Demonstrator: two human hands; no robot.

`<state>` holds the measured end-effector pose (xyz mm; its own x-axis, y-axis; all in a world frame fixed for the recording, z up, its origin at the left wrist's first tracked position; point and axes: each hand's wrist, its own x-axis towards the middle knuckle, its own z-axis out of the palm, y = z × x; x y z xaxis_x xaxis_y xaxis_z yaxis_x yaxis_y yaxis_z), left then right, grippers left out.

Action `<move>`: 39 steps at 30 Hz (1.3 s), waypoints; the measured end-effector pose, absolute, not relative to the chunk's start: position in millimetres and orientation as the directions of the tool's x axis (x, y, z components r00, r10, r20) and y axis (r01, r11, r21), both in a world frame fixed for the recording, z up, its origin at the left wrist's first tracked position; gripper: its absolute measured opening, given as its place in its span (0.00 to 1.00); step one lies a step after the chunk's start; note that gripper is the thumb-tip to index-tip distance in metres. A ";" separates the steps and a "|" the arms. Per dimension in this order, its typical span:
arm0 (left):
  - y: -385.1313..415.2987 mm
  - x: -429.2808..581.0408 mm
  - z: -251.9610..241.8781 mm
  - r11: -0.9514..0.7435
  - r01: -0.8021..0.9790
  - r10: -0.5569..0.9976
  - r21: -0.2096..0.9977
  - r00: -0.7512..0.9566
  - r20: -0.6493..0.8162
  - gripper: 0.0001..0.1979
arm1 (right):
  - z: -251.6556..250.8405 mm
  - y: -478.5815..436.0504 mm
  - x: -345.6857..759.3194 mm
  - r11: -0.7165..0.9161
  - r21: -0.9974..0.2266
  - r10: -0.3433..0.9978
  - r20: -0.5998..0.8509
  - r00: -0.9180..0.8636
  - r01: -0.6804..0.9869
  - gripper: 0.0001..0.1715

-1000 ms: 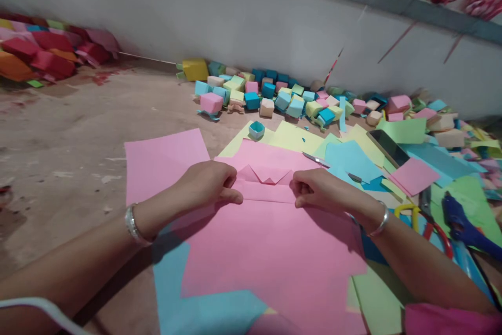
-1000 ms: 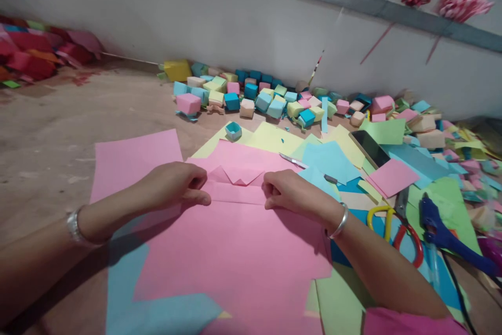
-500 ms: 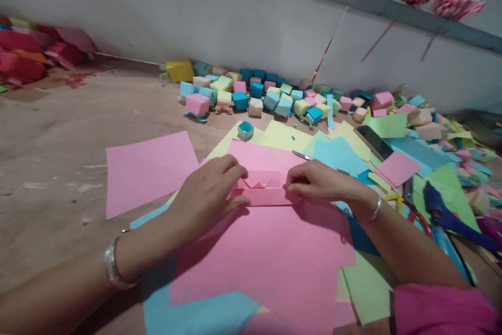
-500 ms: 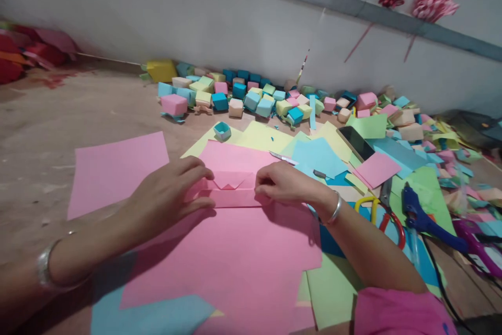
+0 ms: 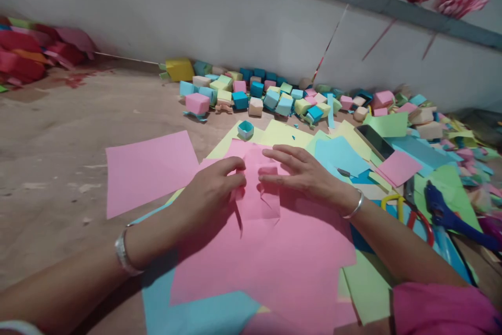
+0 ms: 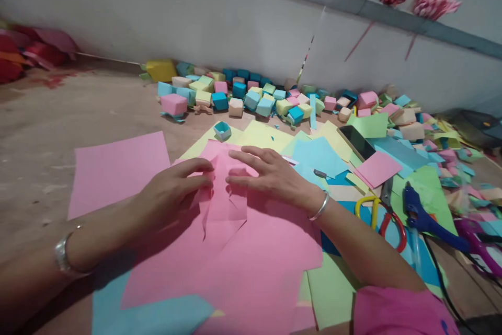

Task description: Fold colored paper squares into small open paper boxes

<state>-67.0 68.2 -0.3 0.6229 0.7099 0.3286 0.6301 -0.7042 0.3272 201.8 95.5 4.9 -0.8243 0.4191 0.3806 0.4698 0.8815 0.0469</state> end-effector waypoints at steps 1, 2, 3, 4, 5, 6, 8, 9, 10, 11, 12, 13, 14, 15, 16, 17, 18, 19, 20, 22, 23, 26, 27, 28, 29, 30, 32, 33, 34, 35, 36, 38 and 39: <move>70.8 -67.9 -1.3 -0.719 0.601 0.695 0.348 0.632 0.344 0.14 | 5.1 94.9 201.1 0.891 0.068 0.388 0.402 -0.830 0.449 0.19; 73.3 -69.0 -1.6 -0.732 0.573 0.680 0.367 0.641 0.356 0.14 | 5.6 94.1 200.1 0.900 0.077 0.358 0.429 -0.829 0.428 0.16; 75.6 -70.1 -1.4 -0.737 0.556 0.674 0.384 0.645 0.361 0.15 | 6.2 93.2 198.8 0.909 0.078 0.334 0.452 -0.827 0.409 0.12; 77.6 -71.2 -0.5 -0.736 0.548 0.674 0.397 0.645 0.360 0.16 | 6.9 91.9 197.4 0.918 0.077 0.313 0.464 -0.829 0.389 0.10; 79.3 -72.4 0.7 -0.729 0.550 0.681 0.407 0.645 0.348 0.17 | 7.7 90.2 195.8 0.927 0.069 0.300 0.454 -0.839 0.369 0.08; 80.5 -73.3 2.2 -0.715 0.565 0.694 0.411 0.643 0.323 0.18 | 8.3 88.2 194.1 0.936 0.054 0.294 0.427 -0.855 0.349 0.09; 81.1 -74.3 5.1 -0.686 0.616 0.724 0.388 0.633 0.275 0.16 | 8.9 83.1 190.4 0.949 0.003 0.296 0.330 -0.896 0.315 0.12; 80.2 -73.9 6.4 -0.684 0.634 0.727 0.360 0.633 0.267 0.13 | 8.6 80.3 188.4 0.952 -0.031 0.301 0.283 -0.911 0.305 0.13; 78.1 -73.0 7.7 -0.688 0.649 0.725 0.324 0.631 0.276 0.12 | 8.1 77.4 186.3 0.951 -0.068 0.309 0.242 -0.920 0.302 0.14; 74.8 -71.4 9.2 -0.694 0.662 0.720 0.283 0.626 0.300 0.11 | 7.4 74.6 184.1 0.946 -0.105 0.322 0.211 -0.923 0.307 0.15; 70.3 -69.3 11.0 -0.703 0.669 0.707 0.241 0.622 0.335 0.10 | 6.6 71.9 181.9 0.935 -0.138 0.349 0.189 -0.918 0.327 0.16; 64.8 -66.8 13.4 -0.711 0.675 0.692 0.200 0.619 0.370 0.10 | 6.1 69.5 179.8 0.917 -0.171 0.389 0.175 -0.905 0.361 0.18; 58.5 -64.3 16.2 -0.714 0.682 0.677 0.157 0.617 0.400 0.12 | 5.7 67.4 177.8 0.893 -0.205 0.435 0.161 -0.886 0.401 0.19; 52.1 -61.8 19.4 -0.721 0.682 0.661 0.122 0.625 0.415 0.13 | 5.4 65.5 175.9 0.864 -0.239 0.483 0.145 -0.864 0.443 0.20; 45.9 -59.7 22.6 -0.719 0.689 0.659 0.094 0.632 0.409 0.12 | 5.3 64.0 174.1 0.833 -0.271 0.527 0.126 -0.841 0.481 0.20; 40.5 -57.9 25.4 -0.712 0.698 0.658 0.074 0.627 0.416 0.13 | 5.0 62.7 172.5 0.805 -0.300 0.562 0.106 -0.821 0.512 0.19; 36.5 -56.6 27.4 -0.713 0.699 0.653 0.056 0.633 0.415 0.14 | 4.4 61.6 170.8 0.781 -0.321 0.586 0.084 -0.806 0.535 0.19; 33.9 -55.8 28.5 -0.715 0.698 0.653 0.044 0.645 0.397 0.15 | 3.4 60.7 169.1 0.762 -0.330 0.606 0.063 -0.793 0.556 0.19; 32.9 -55.2 28.5 -0.716 0.696 0.659 0.043 0.655 0.370 0.16 | 2.0 59.9 167.2 0.748 -0.326 0.625 0.050 -0.779 0.579 0.19; 34.6 -54.4 26.2 -0.698 0.714 0.695 0.051 0.659 0.287 0.16 | -1.3 58.8 163.6 0.728 -0.287 0.658 0.039 -0.752 0.622 0.21; 36.7 -54.0 24.5 -0.676 0.735 0.724 0.057 0.646 0.242 0.16 | -2.7 58.5 162.0 0.720 -0.256 0.674 0.039 -0.738 0.645 0.21; 43.0 -52.4 20.2 -0.592 0.804 0.802 0.051 0.582 0.134 0.12 | -1.8 59.7 160.4 0.680 -0.156 0.727 0.014 -0.687 0.716 0.22; 44.2 -51.8 19.2 -0.580 0.813 0.813 0.052 0.572 0.110 0.11 | 0.5 60.8 161.5 0.664 -0.129 0.742 -0.009 -0.670 0.737 0.21; 44.7 -51.2 18.5 -0.574 0.817 0.818 0.058 0.568 0.091 0.10 | 3.6 62.4 163.3 0.650 -0.109 0.754 -0.033 -0.656 0.752 0.21; 44.7 -50.6 17.7 -0.574 0.816 0.818 0.065 0.569 0.083 0.09 | 7.0 64.2 165.7 0.639 -0.095 0.762 -0.058 -0.645 0.763 0.20; 44.3 -50.0 16.9 -0.581 0.811 0.813 0.073 0.575 0.086 0.08 | 10.3 66.1 168.4 0.631 -0.088 0.767 -0.076 -0.637 0.770 0.20; 42.9 -49.0 14.8 -0.620 0.780 0.783 0.083 0.610 0.118 0.07 | 15.2 69.6 173.5 0.611 -0.086 0.780 -0.105 -0.617 0.787 0.20; 42.2 -48.6 13.4 -0.654 0.752 0.755 0.080 0.641 0.138 0.07 | 16.5 70.8 175.3 0.599 -0.088 0.786 -0.122 -0.605 0.796 0.20; 41.6 -48.3 11.9 -0.694 0.717 0.718 0.072 0.679 0.154 0.08 | 17.1 71.6 176.4 0.586 -0.088 0.793 -0.140 -0.593 0.805 0.20; 41.3 -48.1 10.4 -0.731 0.679 0.679 0.063 0.716 0.161 0.08 | 17.3 71.9 176.9 0.577 -0.088 0.798 -0.153 -0.583 0.812 0.20; 41.3 -48.2 8.8 -0.761 0.646 0.645 0.055 0.746 0.162 0.07 | 17.2 71.8 176.8 0.573 -0.087 0.800 -0.158 -0.579 0.815 0.20; 41.8 -48.9 6.3 -0.796 0.604 0.603 0.045 0.782 0.160 0.07 | 17.9 70.7 176.2 0.581 -0.088 0.796 -0.146 -0.588 0.809 0.21; 42.4 -49.5 5.4 -0.804 0.593 0.592 0.042 0.790 0.161 0.07 | 19.1 70.2 176.2 0.586 -0.096 0.792 -0.138 -0.594 0.804 0.21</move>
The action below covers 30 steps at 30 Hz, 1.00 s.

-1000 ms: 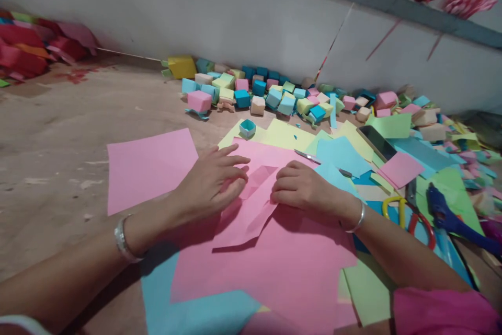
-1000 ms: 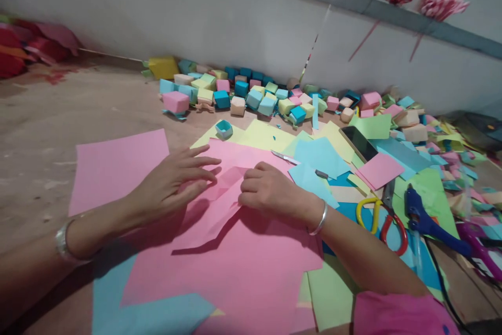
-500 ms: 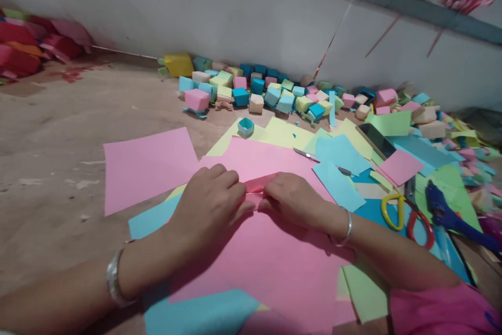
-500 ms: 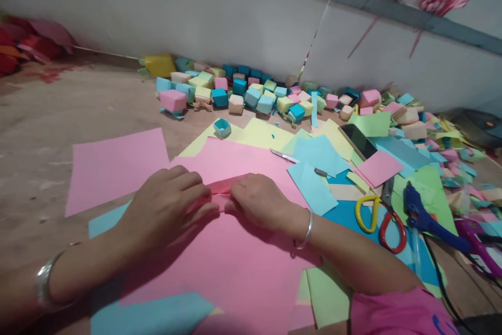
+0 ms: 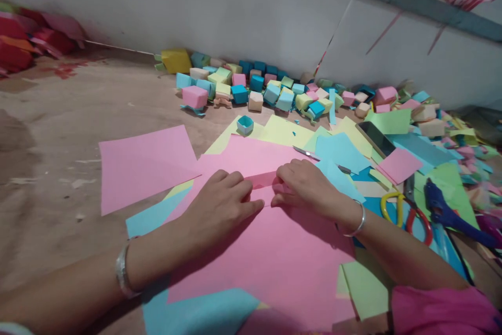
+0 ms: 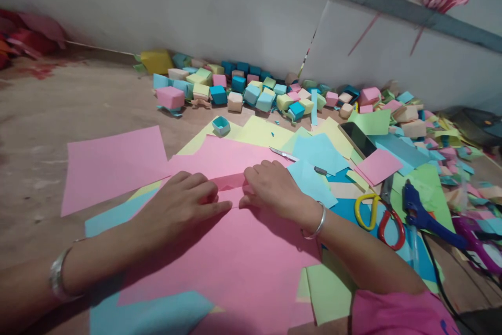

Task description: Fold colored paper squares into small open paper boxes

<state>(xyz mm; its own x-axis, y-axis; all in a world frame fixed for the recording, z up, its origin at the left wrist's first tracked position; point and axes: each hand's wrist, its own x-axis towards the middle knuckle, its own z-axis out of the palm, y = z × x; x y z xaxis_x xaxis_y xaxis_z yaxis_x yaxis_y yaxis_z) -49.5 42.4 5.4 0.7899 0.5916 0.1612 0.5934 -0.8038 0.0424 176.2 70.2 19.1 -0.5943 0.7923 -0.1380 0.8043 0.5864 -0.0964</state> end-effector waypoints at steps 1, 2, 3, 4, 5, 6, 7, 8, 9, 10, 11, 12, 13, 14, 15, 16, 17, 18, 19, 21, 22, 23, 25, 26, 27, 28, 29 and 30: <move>43.1 -50.2 4.8 -0.811 0.584 0.582 0.041 0.797 0.163 0.07 | 20.8 69.9 176.8 0.587 -0.113 0.790 -0.139 -0.597 0.802 0.18; 43.9 -50.8 4.6 -0.816 0.577 0.575 0.041 0.801 0.166 0.07 | 23.1 69.9 178.1 0.575 -0.132 0.793 -0.152 -0.590 0.808 0.15; 44.7 -51.4 4.6 -0.820 0.571 0.570 0.043 0.804 0.168 0.08 | 25.6 70.4 180.4 0.553 -0.141 0.803 -0.173 -0.571 0.821 0.13; 45.4 -51.8 5.0 -0.821 0.568 0.568 0.049 0.806 0.167 0.09 | 28.1 71.4 183.5 0.526 -0.138 0.816 -0.195 -0.544 0.839 0.11; 46.0 -52.1 5.5 -0.822 0.567 0.567 0.056 0.806 0.167 0.09 | 30.3 72.6 187.2 0.499 -0.126 0.829 -0.218 -0.515 0.857 0.11; 46.5 -52.3 6.0 -0.822 0.566 0.568 0.063 0.807 0.165 0.09 | 32.1 73.9 191.3 0.482 -0.108 0.837 -0.236 -0.494 0.869 0.12; 46.8 -52.3 6.6 -0.823 0.564 0.567 0.070 0.807 0.165 0.09 | 33.3 75.1 195.3 0.478 -0.095 0.836 -0.256 -0.486 0.873 0.13; 46.9 -52.3 7.0 -0.823 0.563 0.567 0.073 0.807 0.165 0.09 | 34.2 76.0 198.7 0.486 -0.082 0.830 -0.268 -0.489 0.870 0.13; 46.8 -52.1 7.3 -0.825 0.560 0.563 0.072 0.809 0.169 0.09 | 34.6 76.2 201.1 0.502 -0.075 0.819 -0.278 -0.501 0.862 0.12; 46.4 -51.9 7.4 -0.828 0.556 0.559 0.068 0.811 0.173 0.09 | 34.9 75.8 202.3 0.517 -0.070 0.810 -0.282 -0.514 0.853 0.11; 45.9 -51.7 7.4 -0.830 0.554 0.556 0.063 0.813 0.175 0.09 | 35.1 74.7 202.0 0.525 -0.076 0.806 -0.277 -0.523 0.848 0.10; 45.3 -51.3 7.3 -0.831 0.554 0.554 0.055 0.814 0.173 0.09 | 35.2 73.0 200.4 0.519 -0.099 0.808 -0.266 -0.526 0.849 0.09; 44.6 -50.9 7.2 -0.831 0.555 0.554 0.046 0.815 0.172 0.09 | 35.2 70.9 197.7 0.503 -0.142 0.814 -0.253 -0.523 0.852 0.10; 44.0 -50.4 7.1 -0.831 0.555 0.552 0.038 0.816 0.169 0.09 | 35.3 68.8 194.3 0.482 -0.197 0.820 -0.242 -0.518 0.854 0.10; 43.7 -49.9 7.0 -0.830 0.557 0.554 0.033 0.816 0.168 0.09 | 35.4 66.8 190.8 0.455 -0.246 0.827 -0.240 -0.509 0.856 0.10; 43.6 -49.3 7.0 -0.827 0.562 0.558 0.032 0.813 0.167 0.10 | 35.5 65.3 187.8 0.433 -0.280 0.830 -0.248 -0.501 0.857 0.10; 43.9 -48.9 7.2 -0.826 0.562 0.559 0.033 0.812 0.171 0.09 | 35.8 64.4 185.6 0.421 -0.296 0.828 -0.262 -0.496 0.858 0.09; 44.5 -48.7 7.4 -0.828 0.559 0.556 0.034 0.812 0.177 0.09 | 36.1 64.2 184.5 0.419 -0.298 0.822 -0.276 -0.497 0.858 0.07; 45.1 -48.8 7.7 -0.831 0.555 0.551 0.035 0.814 0.181 0.09 | 36.4 64.7 184.7 0.422 -0.292 0.815 -0.292 -0.500 0.858 0.05; 45.6 -49.8 8.6 -0.842 0.540 0.535 0.023 0.826 0.179 0.09 | 36.8 67.5 188.0 0.424 -0.273 0.809 -0.316 -0.496 0.864 0.05; 44.8 -50.6 9.2 -0.846 0.533 0.526 0.009 0.834 0.167 0.09 | 36.7 69.3 190.4 0.423 -0.259 0.809 -0.324 -0.491 0.868 0.06; 43.0 -51.6 9.9 -0.846 0.534 0.526 -0.013 0.837 0.154 0.09 | 36.3 71.1 192.8 0.421 -0.240 0.811 -0.333 -0.481 0.875 0.07; 35.5 -53.6 11.5 -0.830 0.552 0.541 -0.081 0.831 0.125 0.08 | 34.7 74.0 196.5 0.424 -0.195 0.813 -0.348 -0.467 0.884 0.12; 30.1 -54.3 12.3 -0.815 0.566 0.554 -0.122 0.824 0.119 0.09 | 33.8 74.9 197.7 0.432 -0.177 0.812 -0.351 -0.467 0.884 0.14; 23.9 -54.9 13.0 -0.803 0.573 0.562 -0.165 0.820 0.108 0.09 | 32.8 75.3 198.4 0.441 -0.162 0.809 -0.353 -0.469 0.883 0.16; 17.3 -55.4 13.4 -0.789 0.581 0.569 -0.200 0.814 0.116 0.10 | 32.0 75.4 198.9 0.448 -0.153 0.808 -0.353 -0.472 0.881 0.17; 10.8 -55.8 13.6 -0.781 0.583 0.575 -0.223 0.811 0.105 0.10 | 31.2 75.3 199.3 0.452 -0.153 0.806 -0.353 -0.476 0.879 0.18; 5.0 -56.4 13.4 -0.771 0.589 0.583 -0.242 0.806 0.102 0.10 | 30.5 75.0 199.7 0.452 -0.158 0.804 -0.354 -0.478 0.878 0.18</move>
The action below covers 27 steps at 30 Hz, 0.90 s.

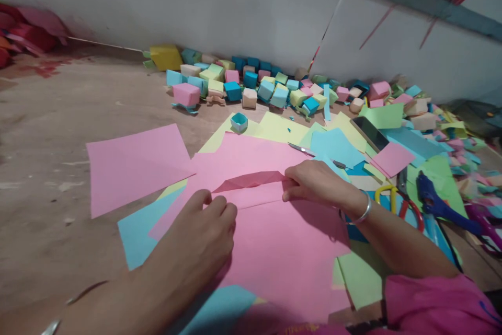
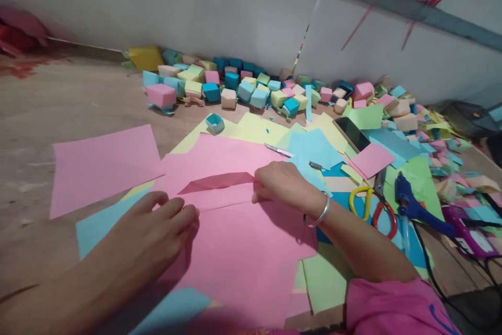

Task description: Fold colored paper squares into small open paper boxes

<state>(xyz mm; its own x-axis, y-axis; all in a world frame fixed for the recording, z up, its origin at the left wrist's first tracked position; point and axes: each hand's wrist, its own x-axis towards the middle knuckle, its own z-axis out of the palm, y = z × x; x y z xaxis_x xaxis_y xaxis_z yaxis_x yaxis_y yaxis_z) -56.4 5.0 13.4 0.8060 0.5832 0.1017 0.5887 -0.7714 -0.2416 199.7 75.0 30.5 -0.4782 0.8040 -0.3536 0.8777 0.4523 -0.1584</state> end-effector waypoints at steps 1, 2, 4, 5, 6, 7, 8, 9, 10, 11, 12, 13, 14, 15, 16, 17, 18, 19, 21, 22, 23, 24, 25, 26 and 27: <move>0.0 -57.2 12.6 -0.758 0.601 0.598 -0.252 0.795 0.097 0.11 | 29.8 74.8 200.2 0.450 -0.166 0.803 -0.354 -0.479 0.877 0.18; -3.8 -58.5 11.4 -0.746 0.615 0.618 -0.255 0.782 0.082 0.11 | 29.1 74.6 200.7 0.446 -0.174 0.804 -0.353 -0.478 0.878 0.18; -8.2 -62.2 7.8 -0.713 0.653 0.663 -0.257 0.746 0.056 0.11 | 28.1 74.6 201.6 0.445 -0.183 0.802 -0.353 -0.481 0.877 0.19; -8.9 -64.3 6.0 -0.698 0.668 0.682 -0.256 0.730 0.044 0.12 | 27.8 74.7 201.8 0.446 -0.186 0.801 -0.354 -0.483 0.876 0.19; -8.9 -66.3 4.4 -0.685 0.682 0.698 -0.255 0.715 0.038 0.12 | 28.0 74.8 201.6 0.446 -0.187 0.800 -0.355 -0.483 0.875 0.18; -8.4 -67.8 3.4 -0.670 0.697 0.714 -0.257 0.699 0.035 0.12 | 28.7 74.8 201.0 0.444 -0.188 0.800 -0.357 -0.482 0.876 0.18; -7.3 -68.6 3.2 -0.662 0.706 0.723 -0.253 0.690 0.036 0.13 | 29.8 74.6 199.8 0.439 -0.191 0.802 -0.358 -0.478 0.878 0.17; -5.6 -68.4 3.8 -0.664 0.709 0.722 -0.238 0.691 0.041 0.12 | 31.5 74.0 198.2 0.428 -0.196 0.806 -0.359 -0.470 0.882 0.16; -3.5 -67.4 5.2 -0.675 0.706 0.715 -0.214 0.698 0.048 0.12 | 33.5 73.1 196.3 0.414 -0.202 0.812 -0.359 -0.460 0.888 0.14; -0.8 -65.5 7.1 -0.691 0.701 0.703 -0.177 0.709 0.064 0.11 | 35.5 71.8 194.2 0.399 -0.204 0.817 -0.363 -0.448 0.894 0.12; 2.5 -63.0 9.3 -0.712 0.689 0.687 -0.135 0.723 0.073 0.08 | 37.3 70.1 192.2 0.386 -0.204 0.822 -0.367 -0.436 0.900 0.10; 6.3 -60.1 11.5 -0.712 0.695 0.688 -0.097 0.719 0.095 0.05 | 38.5 68.1 190.5 0.385 -0.205 0.822 -0.368 -0.435 0.900 0.09; 10.3 -57.3 13.5 -0.699 0.712 0.705 -0.065 0.701 0.105 0.03 | 38.9 65.7 189.2 0.401 -0.203 0.821 -0.353 -0.449 0.893 0.07; 14.3 -54.8 15.2 -0.675 0.736 0.729 -0.045 0.675 0.111 0.04 | 38.4 63.2 188.5 0.431 -0.192 0.821 -0.320 -0.472 0.881 0.06; 18.2 -52.7 16.6 -0.651 0.759 0.754 -0.025 0.650 0.098 0.06 | 37.0 60.6 188.1 0.474 -0.171 0.821 -0.269 -0.504 0.864 0.05; 21.7 -51.2 17.7 -0.628 0.778 0.776 -0.008 0.627 0.073 0.08 | 34.7 58.3 188.2 0.521 -0.140 0.817 -0.203 -0.540 0.842 0.04; 24.7 -50.2 18.6 -0.609 0.793 0.793 0.010 0.608 0.041 0.09 | 32.0 56.3 188.5 0.565 -0.104 0.807 -0.138 -0.574 0.819 0.04; 27.2 -49.8 19.3 -0.594 0.804 0.804 0.031 0.594 0.008 0.09 | 29.2 54.7 188.9 0.599 -0.072 0.793 -0.088 -0.603 0.798 0.05; 30.7 -50.2 19.9 -0.573 0.816 0.816 0.076 0.577 -0.030 0.08 | 24.6 53.1 189.6 0.640 -0.055 0.765 -0.040 -0.642 0.766 0.07; 32.0 -50.9 19.8 -0.569 0.816 0.819 0.099 0.574 -0.024 0.07 | 23.4 52.8 189.7 0.654 -0.069 0.753 -0.034 -0.657 0.753 0.07; 32.9 -51.9 19.3 -0.568 0.815 0.820 0.119 0.573 -0.009 0.06 | 23.1 52.6 189.5 0.661 -0.088 0.746 -0.033 -0.665 0.745 0.06; 33.6 -52.9 18.6 -0.571 0.810 0.818 0.133 0.575 0.014 0.05 | 23.7 52.3 189.0 0.667 -0.106 0.739 -0.036 -0.673 0.738 0.06; 34.1 -54.0 17.6 -0.577 0.805 0.815 0.138 0.578 0.040 0.06 | 25.0 51.8 188.1 0.676 -0.125 0.728 -0.043 -0.685 0.726 0.06; 34.4 -55.0 16.6 -0.584 0.800 0.812 0.136 0.580 0.069 0.07 | 26.9 51.0 187.0 0.688 -0.145 0.712 -0.054 -0.700 0.711 0.07; 34.5 -55.8 15.5 -0.591 0.796 0.806 0.131 0.584 0.094 0.08 | 28.9 49.7 185.6 0.703 -0.170 0.690 -0.070 -0.721 0.690 0.08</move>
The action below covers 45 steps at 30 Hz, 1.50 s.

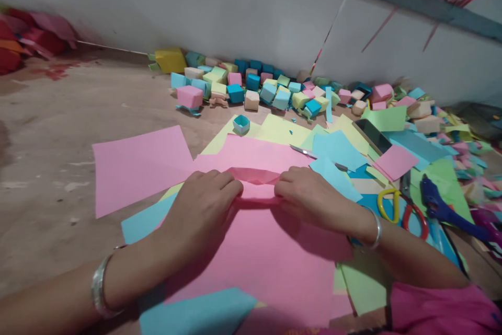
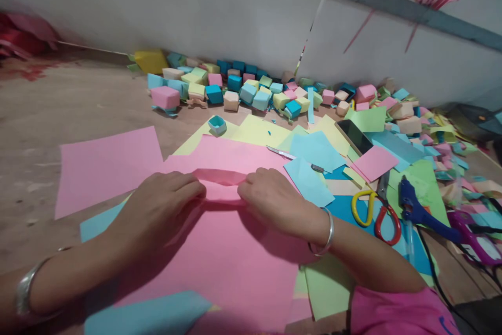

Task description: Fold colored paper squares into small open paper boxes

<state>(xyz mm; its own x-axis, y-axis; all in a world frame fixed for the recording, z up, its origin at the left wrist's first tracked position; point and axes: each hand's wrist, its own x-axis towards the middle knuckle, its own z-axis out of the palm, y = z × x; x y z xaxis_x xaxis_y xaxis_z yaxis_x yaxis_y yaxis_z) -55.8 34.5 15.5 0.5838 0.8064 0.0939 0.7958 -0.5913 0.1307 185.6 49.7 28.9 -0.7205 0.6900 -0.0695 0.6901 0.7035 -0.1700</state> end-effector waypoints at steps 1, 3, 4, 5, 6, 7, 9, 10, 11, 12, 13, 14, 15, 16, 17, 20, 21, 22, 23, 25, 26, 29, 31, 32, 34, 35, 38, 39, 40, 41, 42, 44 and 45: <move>34.3 -56.4 14.4 -0.602 0.789 0.799 0.125 0.592 0.110 0.08 | 30.9 48.1 184.1 0.717 -0.197 0.666 -0.088 -0.741 0.668 0.09; 33.7 -56.9 11.8 -0.628 0.768 0.778 0.126 0.618 0.114 0.07 | 34.0 44.0 180.6 0.725 -0.244 0.631 -0.137 -0.763 0.644 0.16; 33.4 -56.9 10.2 -0.641 0.756 0.767 0.129 0.632 0.109 0.07 | 34.9 41.9 178.9 0.720 -0.258 0.625 -0.162 -0.764 0.644 0.20; 33.2 -56.9 8.5 -0.654 0.746 0.757 0.127 0.646 0.100 0.06 | 35.4 40.0 177.4 0.713 -0.263 0.625 -0.182 -0.759 0.650 0.24; 33.1 -56.8 6.8 -0.662 0.739 0.749 0.121 0.656 0.090 0.06 | 35.6 38.5 176.0 0.707 -0.259 0.632 -0.188 -0.752 0.658 0.26; 33.2 -56.8 5.1 -0.667 0.737 0.745 0.109 0.662 0.087 0.06 | 35.6 37.7 174.9 0.703 -0.244 0.645 -0.177 -0.743 0.668 0.27; 33.5 -56.5 2.7 -0.671 0.736 0.741 0.086 0.665 0.087 0.07 | 34.5 38.4 173.6 0.695 -0.207 0.688 -0.087 -0.720 0.689 0.26; 33.5 -56.3 2.1 -0.671 0.737 0.741 0.078 0.665 0.090 0.07 | 33.2 40.1 173.5 0.684 -0.197 0.715 -0.010 -0.699 0.702 0.24; 33.4 -56.0 2.1 -0.673 0.736 0.739 0.072 0.667 0.094 0.08 | 31.2 42.7 173.6 0.668 -0.198 0.740 0.079 -0.668 0.717 0.21; 33.0 -55.7 2.4 -0.675 0.735 0.737 0.066 0.669 0.098 0.08 | 28.4 45.9 174.0 0.650 -0.211 0.760 0.165 -0.628 0.730 0.17; 32.4 -55.3 3.0 -0.678 0.733 0.734 0.059 0.671 0.101 0.08 | 24.9 49.5 174.6 0.632 -0.233 0.774 0.231 -0.589 0.739 0.14; 31.7 -54.9 3.8 -0.682 0.730 0.731 0.051 0.675 0.105 0.08 | 20.9 53.1 175.2 0.619 -0.258 0.784 0.266 -0.561 0.742 0.12; 30.9 -54.6 4.5 -0.686 0.726 0.726 0.044 0.679 0.112 0.08 | 16.9 56.2 175.6 0.606 -0.285 0.794 0.267 -0.546 0.743 0.11; 30.4 -54.5 5.1 -0.691 0.722 0.721 0.039 0.683 0.122 0.08 | 13.3 58.6 175.7 0.593 -0.316 0.805 0.235 -0.544 0.741 0.11; 30.1 -54.5 5.6 -0.695 0.718 0.714 0.035 0.686 0.140 0.08 | 10.6 59.9 175.4 0.574 -0.350 0.817 0.188 -0.544 0.740 0.08; 32.6 -55.0 6.1 -0.703 0.711 0.691 0.018 0.678 0.250 0.08 | 9.3 57.1 172.0 0.516 -0.405 0.840 0.064 -0.539 0.755 0.08; 34.7 -55.3 5.8 -0.702 0.712 0.683 0.013 0.669 0.294 0.08 | 10.7 54.5 170.3 0.509 -0.396 0.841 0.042 -0.539 0.764 0.09; 37.4 -55.6 5.0 -0.702 0.712 0.675 0.011 0.661 0.329 0.09 | 12.3 51.7 168.6 0.514 -0.380 0.836 0.020 -0.549 0.769 0.10; 40.5 -55.9 3.6 -0.702 0.712 0.671 0.014 0.654 0.350 0.09 | 13.9 49.2 167.0 0.520 -0.364 0.829 -0.004 -0.559 0.773 0.10; 46.7 -56.2 -0.5 -0.699 0.714 0.678 0.039 0.644 0.354 0.11 | 15.4 45.8 164.7 0.516 -0.346 0.820 -0.066 -0.568 0.784 0.12; 49.6 -56.2 -3.1 -0.696 0.716 0.687 0.059 0.638 0.348 0.12 | 15.2 45.4 164.2 0.505 -0.342 0.821 -0.095 -0.564 0.792 0.13; 55.8 -56.6 -9.8 -0.670 0.719 0.721 0.185 0.572 0.391 0.14 | 12.7 47.9 165.1 0.441 -0.364 0.860 -0.093 -0.503 0.821 0.15; 58.5 -57.7 -11.3 -0.612 0.711 0.771 0.346 0.439 0.461 0.20 | 11.2 50.7 166.3 0.388 -0.432 0.900 -0.013 -0.436 0.814 0.16; 59.5 -58.5 -10.9 -0.572 0.687 0.801 0.448 0.350 0.485 0.22 | 10.7 51.7 166.6 0.366 -0.479 0.917 0.040 -0.396 0.798 0.17; 60.7 -60.0 -7.6 -0.464 0.562 0.874 0.684 0.165 0.457 0.22 | 9.4 52.4 166.3 0.346 -0.560 0.935 0.142 -0.325 0.753 0.19; 60.6 -60.0 -4.8 -0.391 0.459 0.914 0.798 0.093 0.394 0.21 | 8.4 51.9 165.7 0.354 -0.584 0.935 0.190 -0.301 0.730 0.19; 56.2 -54.9 7.1 -0.069 0.108 0.997 0.992 0.053 0.064 0.18 | 4.1 48.6 162.6 0.419 -0.589 0.907 0.310 -0.286 0.691 0.19; 53.6 -51.4 11.6 0.038 0.024 0.994 0.999 0.104 -0.041 0.19 | 2.8 47.5 161.2 0.443 -0.573 0.894 0.345 -0.287 0.689 0.19; 51.0 -47.0 16.3 0.128 -0.044 0.981 0.991 0.154 -0.120 0.20 | 2.2 46.9 159.8 0.465 -0.554 0.880 0.374 -0.293 0.690 0.18; 48.7 -42.3 20.8 0.202 -0.093 0.967 0.975 0.180 -0.183 0.21 | 2.4 46.9 158.2 0.486 -0.532 0.867 0.396 -0.303 0.693 0.18; 47.2 -37.3 25.1 0.256 -0.104 0.951 0.961 0.208 -0.231 0.20 | 3.6 47.7 156.5 0.503 -0.510 0.856 0.407 -0.319 0.698 0.17; 47.9 -27.8 32.3 0.295 -0.086 0.938 0.952 0.218 -0.271 0.14 | 8.6 52.3 153.0 0.525 -0.473 0.844 0.395 -0.363 0.708 0.15; 50.3 -23.5 35.0 0.286 -0.080 0.940 0.955 0.216 -0.263 0.11 | 11.8 56.0 151.3 0.525 -0.462 0.846 0.369 -0.384 0.714 0.14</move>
<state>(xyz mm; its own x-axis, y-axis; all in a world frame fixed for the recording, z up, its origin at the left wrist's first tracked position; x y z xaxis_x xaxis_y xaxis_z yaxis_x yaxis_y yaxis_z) -23.5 50.3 35.0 0.2160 0.9402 -0.2635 -0.0804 0.2861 0.9548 151.3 56.0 11.8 -0.3841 0.8464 0.3688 0.7145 0.5255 -0.4620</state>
